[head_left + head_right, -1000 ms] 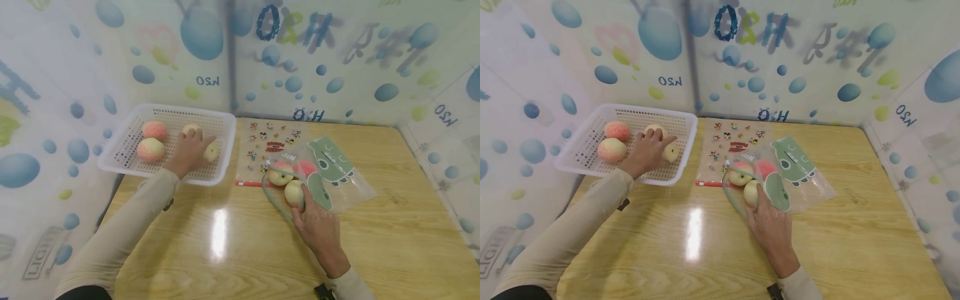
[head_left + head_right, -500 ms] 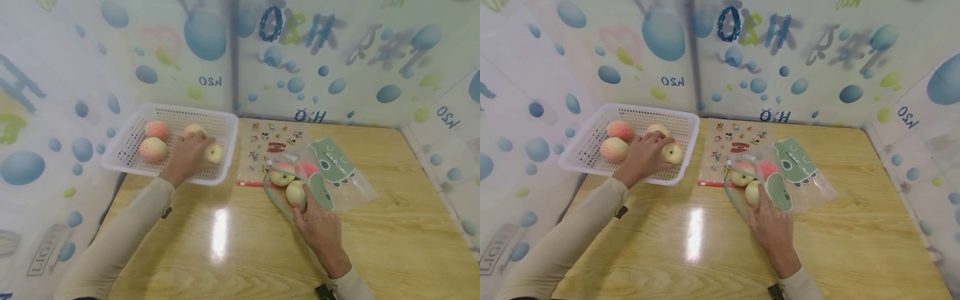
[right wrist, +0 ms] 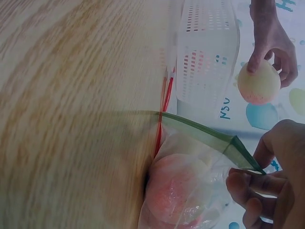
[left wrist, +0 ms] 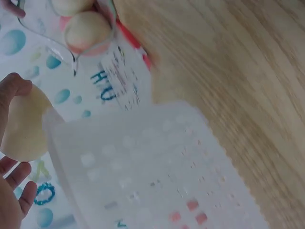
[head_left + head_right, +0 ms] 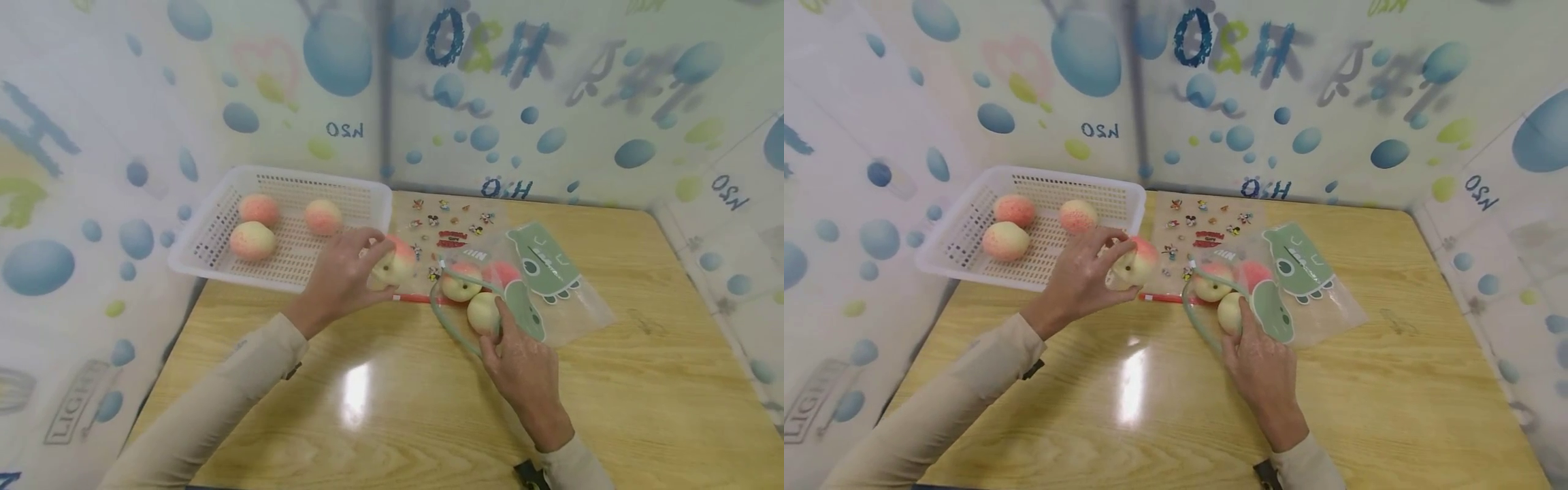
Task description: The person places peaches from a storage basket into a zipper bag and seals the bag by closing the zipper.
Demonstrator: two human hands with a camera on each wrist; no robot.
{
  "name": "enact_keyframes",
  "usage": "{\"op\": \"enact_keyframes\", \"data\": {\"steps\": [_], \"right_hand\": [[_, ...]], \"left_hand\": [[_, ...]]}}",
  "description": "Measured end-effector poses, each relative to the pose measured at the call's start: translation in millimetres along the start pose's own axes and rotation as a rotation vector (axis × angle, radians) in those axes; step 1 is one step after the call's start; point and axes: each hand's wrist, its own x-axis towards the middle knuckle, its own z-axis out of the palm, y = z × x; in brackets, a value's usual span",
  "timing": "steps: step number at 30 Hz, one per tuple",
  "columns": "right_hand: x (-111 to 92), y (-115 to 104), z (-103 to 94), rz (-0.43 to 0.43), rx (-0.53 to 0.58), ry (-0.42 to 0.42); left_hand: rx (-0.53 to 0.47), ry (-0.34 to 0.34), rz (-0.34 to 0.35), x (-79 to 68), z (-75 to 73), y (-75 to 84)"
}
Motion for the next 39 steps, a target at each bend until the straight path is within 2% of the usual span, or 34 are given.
{"op": "enact_keyframes", "data": {"steps": [10, 16, 22, 29, 39], "right_hand": [[0, 1, 0.9, -0.027, 0.008, 0.033], [1, 1, 1.1, -0.045, 0.013, 0.056], [1, 2, 1.2, -0.045, 0.008, 0.056], [0, 2, 2.2, -0.051, 0.018, 0.06], [0, 3, 3.1, -0.101, 0.021, 0.057]], "left_hand": [[0.006, -0.118, 0.059, -3.5, 30.8, 33.7], [-0.1, -0.198, 0.058, -10.6, 53.4, 48.2], [-0.185, -0.271, 0.035, -14.3, 68.8, 58.5], [-0.164, -0.291, 0.075, -16.3, 83.0, 65.9], [-0.182, -0.256, 0.112, -16.1, 96.2, 70.0]]}}
